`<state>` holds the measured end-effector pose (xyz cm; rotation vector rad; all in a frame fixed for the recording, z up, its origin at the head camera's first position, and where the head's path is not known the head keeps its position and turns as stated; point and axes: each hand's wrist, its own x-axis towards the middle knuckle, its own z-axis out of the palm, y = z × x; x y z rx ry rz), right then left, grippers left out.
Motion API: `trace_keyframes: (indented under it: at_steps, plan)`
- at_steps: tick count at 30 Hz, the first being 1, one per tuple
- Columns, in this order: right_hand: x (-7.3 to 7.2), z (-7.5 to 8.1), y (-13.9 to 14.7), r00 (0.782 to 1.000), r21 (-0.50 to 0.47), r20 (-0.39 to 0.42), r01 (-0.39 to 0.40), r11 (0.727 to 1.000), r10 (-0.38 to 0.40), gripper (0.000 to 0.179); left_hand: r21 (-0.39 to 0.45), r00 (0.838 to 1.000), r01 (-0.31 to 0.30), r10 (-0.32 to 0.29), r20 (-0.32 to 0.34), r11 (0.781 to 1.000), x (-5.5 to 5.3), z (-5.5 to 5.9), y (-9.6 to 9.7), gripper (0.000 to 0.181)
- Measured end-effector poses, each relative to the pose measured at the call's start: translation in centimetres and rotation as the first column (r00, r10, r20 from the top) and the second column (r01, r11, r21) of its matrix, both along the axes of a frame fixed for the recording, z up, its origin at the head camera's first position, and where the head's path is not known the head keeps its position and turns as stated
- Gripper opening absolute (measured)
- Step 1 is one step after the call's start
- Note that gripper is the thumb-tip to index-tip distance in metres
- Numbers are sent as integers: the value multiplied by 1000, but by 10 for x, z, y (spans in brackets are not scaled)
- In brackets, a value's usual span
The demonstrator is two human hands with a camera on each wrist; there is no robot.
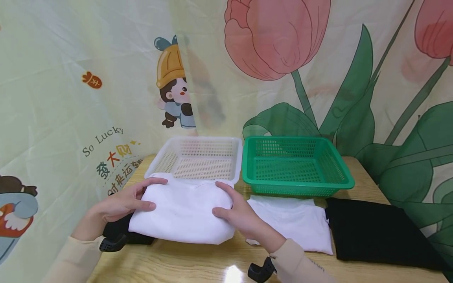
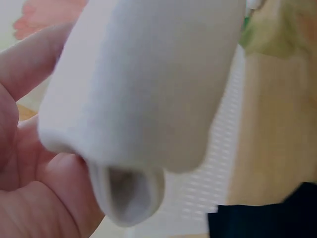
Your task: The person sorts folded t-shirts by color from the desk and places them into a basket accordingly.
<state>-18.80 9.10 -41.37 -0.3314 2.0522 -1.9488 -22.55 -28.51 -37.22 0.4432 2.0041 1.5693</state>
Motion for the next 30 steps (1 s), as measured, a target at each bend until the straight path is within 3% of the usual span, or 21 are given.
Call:
trace_keyframes:
  at_steps: [6, 10, 13, 17, 24, 30]
  plan:
    - [-8, 27, 0, 998, -1, -63, 7, 1000, -7, 78, 26, 998, -22, 24, -59, 999, -2, 26, -2, 77]
    - [-21, 42, 1, 993, 5, -117, 7, 1000, -6, 80, 7, 986, -101, 101, -130, 995, -10, 39, 2, 80]
    - [-38, 50, 0, 987, 25, -157, 28, 999, -24, 81, 2, 973, -163, 161, -166, 987, -21, 42, 7, 83]
    - [-66, 52, -2, 978, 65, -199, 72, 995, -57, 80, 10, 963, -207, 206, -174, 978, -43, 40, 16, 88]
    - [-113, 42, -6, 964, 120, -239, 149, 982, -117, 79, 35, 935, -284, 285, -212, 958, -95, 34, 18, 93]
    - [-141, 32, -13, 960, 120, -219, 206, 971, -177, 78, 27, 923, -308, 306, -233, 951, -130, 24, 15, 96]
